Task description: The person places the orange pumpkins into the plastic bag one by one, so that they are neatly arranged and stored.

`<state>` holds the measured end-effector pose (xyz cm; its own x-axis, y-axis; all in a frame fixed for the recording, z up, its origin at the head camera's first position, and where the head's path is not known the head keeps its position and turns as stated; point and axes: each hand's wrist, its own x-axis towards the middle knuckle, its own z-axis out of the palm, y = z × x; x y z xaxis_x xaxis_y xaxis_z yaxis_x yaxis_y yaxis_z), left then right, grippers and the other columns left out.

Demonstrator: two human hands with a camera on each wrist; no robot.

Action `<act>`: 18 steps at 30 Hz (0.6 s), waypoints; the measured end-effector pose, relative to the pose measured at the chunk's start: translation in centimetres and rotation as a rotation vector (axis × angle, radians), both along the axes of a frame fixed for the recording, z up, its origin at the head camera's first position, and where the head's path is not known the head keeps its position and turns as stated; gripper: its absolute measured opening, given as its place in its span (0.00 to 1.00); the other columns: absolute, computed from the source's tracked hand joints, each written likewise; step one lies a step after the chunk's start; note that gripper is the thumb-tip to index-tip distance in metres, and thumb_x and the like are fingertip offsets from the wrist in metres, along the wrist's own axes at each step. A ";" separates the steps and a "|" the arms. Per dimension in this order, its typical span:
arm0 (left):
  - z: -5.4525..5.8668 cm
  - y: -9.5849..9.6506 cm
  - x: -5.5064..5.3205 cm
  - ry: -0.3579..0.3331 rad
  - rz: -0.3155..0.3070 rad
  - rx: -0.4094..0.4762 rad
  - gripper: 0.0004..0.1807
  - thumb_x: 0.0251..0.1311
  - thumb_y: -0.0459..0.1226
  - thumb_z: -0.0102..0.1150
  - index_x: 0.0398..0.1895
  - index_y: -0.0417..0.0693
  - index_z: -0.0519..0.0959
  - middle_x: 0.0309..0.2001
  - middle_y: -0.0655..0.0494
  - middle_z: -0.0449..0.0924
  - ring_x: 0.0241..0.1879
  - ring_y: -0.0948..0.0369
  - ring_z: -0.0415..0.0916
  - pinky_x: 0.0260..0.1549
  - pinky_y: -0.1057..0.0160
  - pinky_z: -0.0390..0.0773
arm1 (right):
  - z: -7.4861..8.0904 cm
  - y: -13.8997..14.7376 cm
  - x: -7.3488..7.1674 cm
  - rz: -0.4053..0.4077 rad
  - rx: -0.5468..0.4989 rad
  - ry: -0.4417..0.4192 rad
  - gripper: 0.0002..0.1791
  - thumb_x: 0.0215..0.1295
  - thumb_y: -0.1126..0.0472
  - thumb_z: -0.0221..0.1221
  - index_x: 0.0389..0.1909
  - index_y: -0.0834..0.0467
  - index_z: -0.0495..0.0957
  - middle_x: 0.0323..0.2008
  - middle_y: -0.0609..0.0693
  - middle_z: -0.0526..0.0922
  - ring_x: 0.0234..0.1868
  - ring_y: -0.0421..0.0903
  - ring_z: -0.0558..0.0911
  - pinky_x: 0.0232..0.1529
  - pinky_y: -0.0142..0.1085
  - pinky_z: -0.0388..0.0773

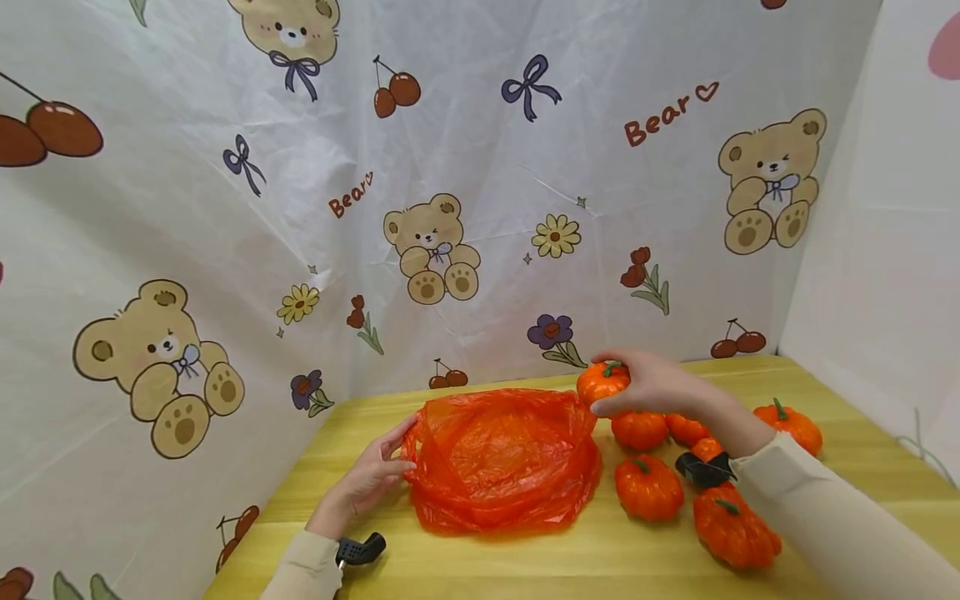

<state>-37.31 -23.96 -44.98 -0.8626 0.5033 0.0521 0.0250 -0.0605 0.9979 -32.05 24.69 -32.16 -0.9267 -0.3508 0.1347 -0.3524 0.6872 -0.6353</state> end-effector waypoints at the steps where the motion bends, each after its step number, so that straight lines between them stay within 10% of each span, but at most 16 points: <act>1: 0.1 0.0 -0.1 0.005 -0.001 -0.001 0.53 0.62 0.22 0.60 0.85 0.54 0.45 0.85 0.44 0.38 0.73 0.47 0.65 0.53 0.68 0.84 | 0.0 -0.3 -0.3 0.002 -0.004 -0.001 0.48 0.56 0.44 0.74 0.73 0.58 0.66 0.53 0.58 0.83 0.45 0.47 0.83 0.45 0.37 0.84; 18: 0.0 -0.1 -0.3 0.006 -0.003 -0.003 0.54 0.59 0.20 0.58 0.85 0.54 0.44 0.85 0.46 0.37 0.77 0.40 0.56 0.58 0.65 0.82 | 0.6 -4.4 -2.2 0.030 -0.079 -0.087 0.46 0.57 0.47 0.74 0.73 0.57 0.66 0.52 0.59 0.83 0.44 0.48 0.83 0.45 0.40 0.85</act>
